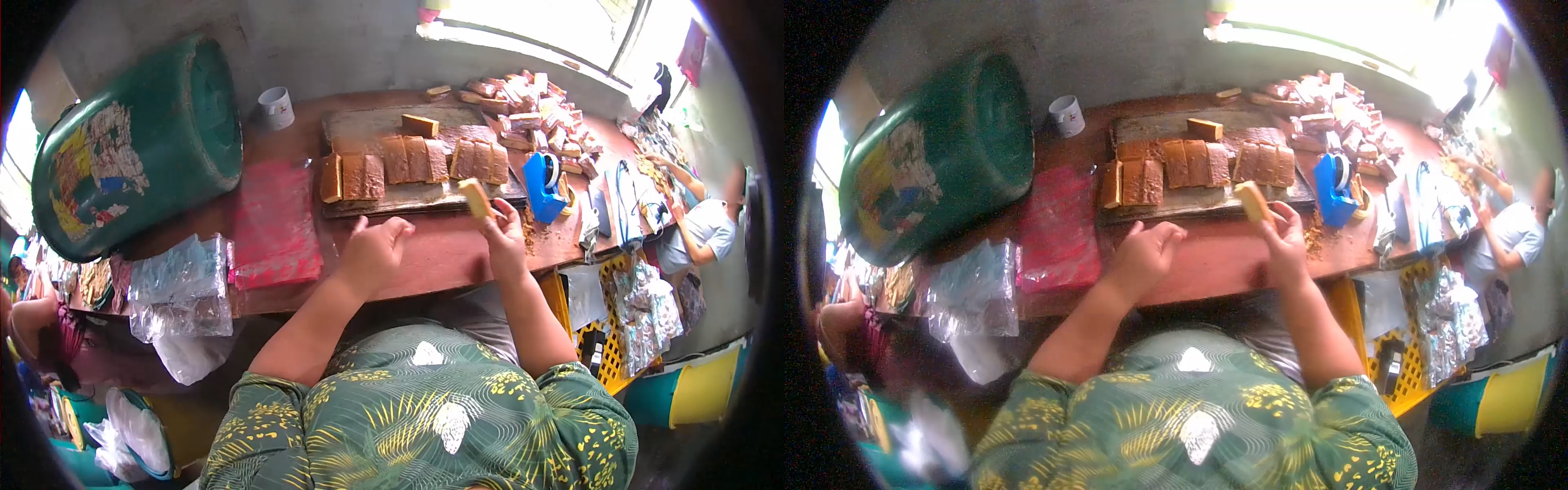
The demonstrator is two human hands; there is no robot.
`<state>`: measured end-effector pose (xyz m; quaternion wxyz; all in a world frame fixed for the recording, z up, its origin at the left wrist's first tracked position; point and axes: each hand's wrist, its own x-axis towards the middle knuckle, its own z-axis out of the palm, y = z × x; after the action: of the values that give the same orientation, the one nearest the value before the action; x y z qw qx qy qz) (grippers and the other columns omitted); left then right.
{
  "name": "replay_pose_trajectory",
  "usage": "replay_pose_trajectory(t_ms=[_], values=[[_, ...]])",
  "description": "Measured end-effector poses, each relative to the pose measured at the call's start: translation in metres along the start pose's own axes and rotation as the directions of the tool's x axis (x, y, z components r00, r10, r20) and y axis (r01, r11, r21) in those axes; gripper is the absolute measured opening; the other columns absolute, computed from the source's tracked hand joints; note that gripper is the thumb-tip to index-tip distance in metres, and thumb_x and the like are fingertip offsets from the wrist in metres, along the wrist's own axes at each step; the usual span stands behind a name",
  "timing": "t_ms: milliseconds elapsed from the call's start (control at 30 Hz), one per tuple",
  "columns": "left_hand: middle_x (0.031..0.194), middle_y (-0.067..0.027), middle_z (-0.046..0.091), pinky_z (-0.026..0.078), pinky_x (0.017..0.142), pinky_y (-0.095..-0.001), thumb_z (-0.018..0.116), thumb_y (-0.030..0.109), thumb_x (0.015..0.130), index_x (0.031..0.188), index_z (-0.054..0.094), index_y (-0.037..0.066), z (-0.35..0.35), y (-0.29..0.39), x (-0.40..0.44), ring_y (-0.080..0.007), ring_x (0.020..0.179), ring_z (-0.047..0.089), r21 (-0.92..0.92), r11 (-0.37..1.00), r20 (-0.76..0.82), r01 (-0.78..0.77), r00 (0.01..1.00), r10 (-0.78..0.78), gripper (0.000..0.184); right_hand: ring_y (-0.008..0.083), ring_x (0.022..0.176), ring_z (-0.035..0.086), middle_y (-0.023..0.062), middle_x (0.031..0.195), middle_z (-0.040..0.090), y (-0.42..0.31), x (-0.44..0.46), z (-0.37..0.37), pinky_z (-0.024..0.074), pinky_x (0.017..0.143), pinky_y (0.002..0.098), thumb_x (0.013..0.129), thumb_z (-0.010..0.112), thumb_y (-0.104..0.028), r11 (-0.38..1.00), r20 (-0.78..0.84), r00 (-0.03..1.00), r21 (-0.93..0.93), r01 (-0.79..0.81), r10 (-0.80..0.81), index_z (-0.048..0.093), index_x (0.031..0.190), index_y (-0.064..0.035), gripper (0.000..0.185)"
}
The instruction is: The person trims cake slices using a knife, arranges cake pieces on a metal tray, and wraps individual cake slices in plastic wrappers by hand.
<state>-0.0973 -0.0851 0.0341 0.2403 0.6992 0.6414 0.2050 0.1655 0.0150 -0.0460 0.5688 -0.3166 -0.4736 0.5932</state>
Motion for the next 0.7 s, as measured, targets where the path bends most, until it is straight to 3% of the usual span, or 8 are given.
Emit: replay_pose_trajectory(t_ms=[67,100,200,267,333,433,633,700], values=[[0.130,-0.0108,0.068,0.031,0.118,-0.0645,0.061,0.016,0.100,0.128,0.068,0.020,0.035,-0.030,-0.008,-0.0368,0.133,0.056,-0.155,0.953,-0.234,-0.261,0.947,0.222,0.030,0.0187,0.111,0.063,0.0079,0.128,0.063,-0.002,0.001,-0.012,0.0489,0.099,0.0336,0.103,0.064,-0.014,0.976,-0.042,0.996,0.207,-0.074,0.084,0.044,0.143,-0.0124,0.045],[0.130,-0.0108,0.068,0.036,0.118,-0.0567,0.060,0.010,0.097,0.127,0.069,0.016,0.028,-0.025,-0.019,-0.0370,0.127,0.060,0.129,0.911,-0.283,-0.392,0.866,0.412,0.032,0.0191,0.112,0.065,0.0063,0.131,0.064,0.004,0.002,-0.023,0.0506,0.099,0.0353,0.105,0.062,-0.021,0.957,0.009,0.996,0.278,-0.086,0.087,0.045,0.144,-0.0149,0.044],[0.139,-0.0113,0.063,0.037,0.120,-0.0503,0.064,0.009,0.095,0.138,0.062,0.015,-0.018,-0.060,-0.025,-0.0360,0.136,0.054,-0.060,0.850,-0.196,-0.523,0.841,0.503,0.043,0.0183,0.114,0.065,0.0063,0.133,0.063,0.007,0.001,-0.038,0.0527,0.099,0.0367,0.105,0.062,-0.024,0.912,0.082,0.996,0.403,-0.074,0.044,0.044,0.145,-0.0151,0.045],[0.142,-0.0144,0.061,0.037,0.119,-0.0493,0.074,0.017,0.088,0.131,0.065,0.010,-0.050,-0.107,-0.024,-0.0374,0.139,0.049,-0.037,0.906,-0.345,-0.422,0.856,0.385,0.044,0.0188,0.117,0.065,0.0073,0.133,0.064,0.006,0.000,-0.041,0.0538,0.100,0.0382,0.106,0.062,-0.025,0.917,0.104,0.993,0.387,-0.099,0.064,0.045,0.145,-0.0136,0.044],[0.142,-0.0156,0.061,0.036,0.119,-0.0498,0.079,0.026,0.087,0.122,0.068,0.009,-0.075,-0.134,-0.039,-0.0379,0.142,0.047,0.237,0.971,-0.558,-0.038,0.813,0.169,0.040,0.0193,0.118,0.065,0.0078,0.133,0.064,0.004,0.003,-0.035,0.0537,0.101,0.0385,0.106,0.061,-0.025,0.922,0.137,0.989,0.372,-0.104,0.057,0.045,0.144,-0.0128,0.044],[0.139,-0.0174,0.062,0.036,0.118,-0.0499,0.081,0.032,0.087,0.106,0.071,0.007,-0.070,-0.180,-0.056,-0.0385,0.143,0.046,0.257,0.951,-0.475,0.173,0.879,-0.031,0.033,0.0205,0.119,0.065,0.0088,0.134,0.063,0.005,0.006,-0.035,0.0539,0.101,0.0387,0.106,0.062,-0.026,0.915,0.211,0.976,0.379,-0.137,0.058,0.045,0.144,-0.0109,0.044],[0.144,-0.0175,0.060,0.036,0.118,-0.0481,0.079,0.029,0.089,0.087,0.070,0.003,-0.067,-0.216,-0.050,-0.0381,0.144,0.045,-0.123,0.985,-0.436,0.120,0.885,-0.162,0.028,0.0235,0.119,0.065,0.0104,0.135,0.063,0.004,0.005,-0.039,0.0545,0.101,0.0389,0.107,0.059,-0.025,0.900,0.211,0.973,0.398,-0.177,0.098,0.044,0.145,-0.0083,0.044],[0.146,-0.0170,0.059,0.038,0.117,-0.0457,0.077,0.027,0.091,0.090,0.072,0.002,-0.069,-0.215,-0.048,-0.0366,0.143,0.047,-0.023,0.984,-0.440,0.175,0.882,-0.168,0.025,0.0248,0.119,0.064,0.0114,0.135,0.062,0.002,0.003,-0.039,0.0528,0.103,0.0412,0.105,0.062,-0.022,0.880,0.214,0.971,0.434,-0.191,0.106,0.044,0.144,-0.0088,0.045]])
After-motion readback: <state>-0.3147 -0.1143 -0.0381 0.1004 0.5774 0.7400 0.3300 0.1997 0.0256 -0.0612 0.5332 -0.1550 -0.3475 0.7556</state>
